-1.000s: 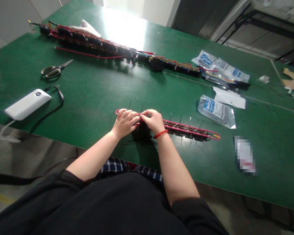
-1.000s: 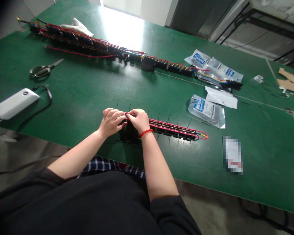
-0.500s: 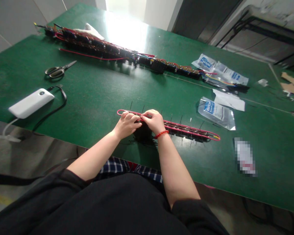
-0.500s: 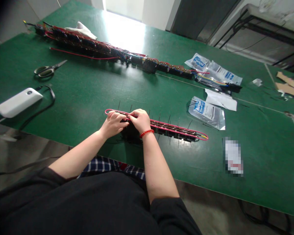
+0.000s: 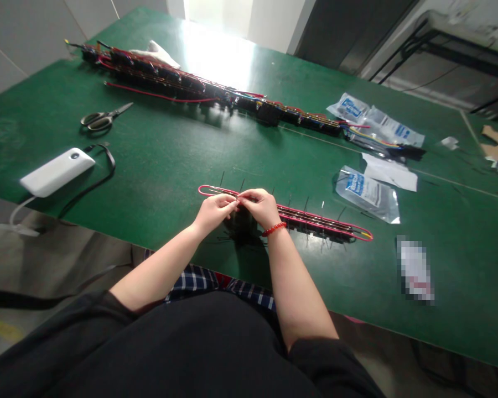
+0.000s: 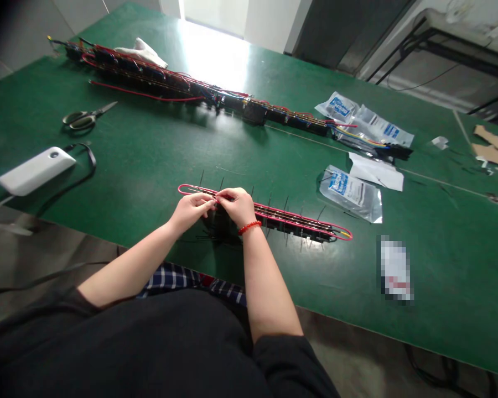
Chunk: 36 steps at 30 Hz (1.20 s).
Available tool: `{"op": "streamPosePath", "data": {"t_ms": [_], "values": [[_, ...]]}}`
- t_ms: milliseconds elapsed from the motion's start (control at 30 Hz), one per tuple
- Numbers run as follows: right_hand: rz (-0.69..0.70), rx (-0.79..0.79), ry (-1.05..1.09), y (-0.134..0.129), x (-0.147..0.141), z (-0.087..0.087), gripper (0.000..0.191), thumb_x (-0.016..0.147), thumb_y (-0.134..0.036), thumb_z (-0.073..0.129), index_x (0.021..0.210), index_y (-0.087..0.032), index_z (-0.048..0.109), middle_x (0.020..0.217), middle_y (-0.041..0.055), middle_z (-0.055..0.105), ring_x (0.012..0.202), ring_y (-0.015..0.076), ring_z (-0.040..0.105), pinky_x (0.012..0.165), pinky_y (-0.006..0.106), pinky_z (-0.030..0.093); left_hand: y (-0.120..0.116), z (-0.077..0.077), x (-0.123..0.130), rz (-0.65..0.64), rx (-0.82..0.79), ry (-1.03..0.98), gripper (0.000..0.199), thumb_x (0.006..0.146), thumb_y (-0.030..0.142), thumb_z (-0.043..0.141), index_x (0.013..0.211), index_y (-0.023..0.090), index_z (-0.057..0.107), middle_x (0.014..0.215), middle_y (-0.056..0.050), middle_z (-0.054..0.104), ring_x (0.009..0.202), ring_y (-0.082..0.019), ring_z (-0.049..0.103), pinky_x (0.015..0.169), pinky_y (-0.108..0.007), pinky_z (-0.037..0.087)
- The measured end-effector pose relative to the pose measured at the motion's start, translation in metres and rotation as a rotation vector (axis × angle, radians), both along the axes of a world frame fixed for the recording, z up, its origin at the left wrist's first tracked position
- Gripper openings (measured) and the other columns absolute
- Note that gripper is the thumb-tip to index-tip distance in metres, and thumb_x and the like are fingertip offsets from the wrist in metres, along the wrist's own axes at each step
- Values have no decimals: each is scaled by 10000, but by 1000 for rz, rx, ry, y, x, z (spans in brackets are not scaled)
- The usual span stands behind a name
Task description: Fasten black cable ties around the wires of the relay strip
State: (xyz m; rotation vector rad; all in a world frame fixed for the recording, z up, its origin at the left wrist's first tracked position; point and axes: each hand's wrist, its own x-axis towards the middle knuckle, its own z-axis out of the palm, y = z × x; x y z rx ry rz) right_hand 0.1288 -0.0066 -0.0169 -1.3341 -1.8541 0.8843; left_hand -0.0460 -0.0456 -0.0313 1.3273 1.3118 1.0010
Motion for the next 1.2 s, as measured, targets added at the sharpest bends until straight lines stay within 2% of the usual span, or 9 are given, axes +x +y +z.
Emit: {"op": "streamPosePath", "data": {"t_ms": [100, 200, 400, 600, 867, 1200], "values": [[-1, -22, 80, -1, 0, -3, 94, 818, -285, 687, 829, -249, 773, 873, 23, 768, 860, 201, 693, 802, 328, 525, 4, 1, 3, 19, -197, -275, 352, 755, 506, 761, 882, 180, 732, 830, -55, 753, 667, -158, 696, 566, -247, 532], [2, -37, 124, -1, -1, -5, 115, 824, -312, 682, 839, -240, 770, 864, 24, 770, 820, 194, 701, 763, 313, 533, 5, -1, 5, 45, -262, -389, 396, 688, 500, 821, 853, 152, 732, 814, -65, 748, 719, -157, 706, 671, -273, 574], [9, -31, 86, -2, 0, -6, 119, 838, -295, 664, 863, -246, 770, 880, 22, 776, 848, 199, 708, 780, 314, 545, 3, -5, 6, 53, -233, -349, 339, 647, 425, 835, 774, 122, 750, 736, -58, 733, 659, -127, 657, 683, -263, 550], [24, 9, 49, -2, 2, -3, 117, 842, -262, 656, 859, -252, 771, 908, 27, 776, 889, 215, 707, 828, 346, 541, 5, -1, 4, 52, -268, -316, 273, 639, 369, 827, 747, 127, 760, 729, -60, 737, 682, -144, 666, 698, -281, 552], [67, 68, -24, -3, 2, 0, 124, 842, -221, 650, 851, -257, 768, 907, 24, 772, 908, 215, 689, 860, 359, 528, 6, 4, 7, 73, -295, -306, 239, 622, 331, 832, 717, 126, 756, 693, -56, 730, 639, -140, 655, 685, -294, 563], [79, 78, -33, -3, 2, 0, 124, 831, -197, 655, 842, -258, 762, 894, 26, 765, 916, 221, 680, 861, 364, 524, 4, -1, 8, 99, -245, -290, 240, 649, 349, 809, 719, 126, 755, 668, -47, 714, 617, -130, 647, 646, -260, 542]]}}
